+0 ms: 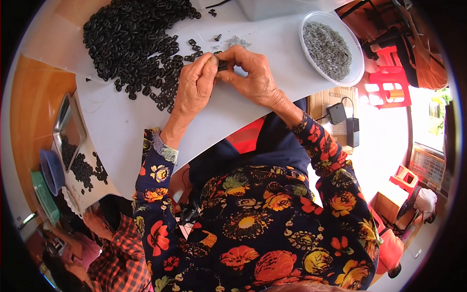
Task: The person assembles small plastic components by hand, picking up plastic pieces and pins from the table and fitting them together.
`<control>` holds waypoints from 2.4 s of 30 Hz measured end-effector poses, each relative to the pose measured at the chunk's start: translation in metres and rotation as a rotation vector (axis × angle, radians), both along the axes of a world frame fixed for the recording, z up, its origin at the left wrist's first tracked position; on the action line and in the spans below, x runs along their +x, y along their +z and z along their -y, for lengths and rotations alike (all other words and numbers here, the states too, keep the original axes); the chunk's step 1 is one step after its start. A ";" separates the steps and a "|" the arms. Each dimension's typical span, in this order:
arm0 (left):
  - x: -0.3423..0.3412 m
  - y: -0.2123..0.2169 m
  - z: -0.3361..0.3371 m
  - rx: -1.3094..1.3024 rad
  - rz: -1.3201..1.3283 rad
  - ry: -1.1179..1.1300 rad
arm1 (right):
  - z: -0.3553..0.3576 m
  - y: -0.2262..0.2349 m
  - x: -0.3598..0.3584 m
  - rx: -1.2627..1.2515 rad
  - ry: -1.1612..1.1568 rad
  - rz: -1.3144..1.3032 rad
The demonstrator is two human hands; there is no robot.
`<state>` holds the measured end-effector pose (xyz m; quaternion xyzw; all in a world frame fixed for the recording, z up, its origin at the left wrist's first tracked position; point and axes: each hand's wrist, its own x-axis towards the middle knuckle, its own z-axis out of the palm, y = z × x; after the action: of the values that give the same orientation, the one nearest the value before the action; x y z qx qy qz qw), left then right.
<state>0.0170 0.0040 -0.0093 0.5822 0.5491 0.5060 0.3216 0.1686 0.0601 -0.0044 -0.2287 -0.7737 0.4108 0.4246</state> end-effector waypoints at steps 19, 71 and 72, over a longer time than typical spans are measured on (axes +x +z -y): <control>0.007 0.007 0.003 0.035 -0.027 -0.007 | -0.002 -0.006 0.001 0.080 0.018 -0.060; 0.020 0.002 0.032 -0.006 0.163 -0.099 | -0.092 0.021 -0.080 0.380 0.233 0.749; 0.019 0.001 0.031 -0.004 0.162 -0.104 | -0.092 0.021 -0.077 0.380 0.227 0.748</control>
<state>0.0361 -0.0274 -0.0088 0.5666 0.4914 0.5329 0.3918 0.0920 0.1525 0.0161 -0.1930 -0.9565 0.1940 0.1014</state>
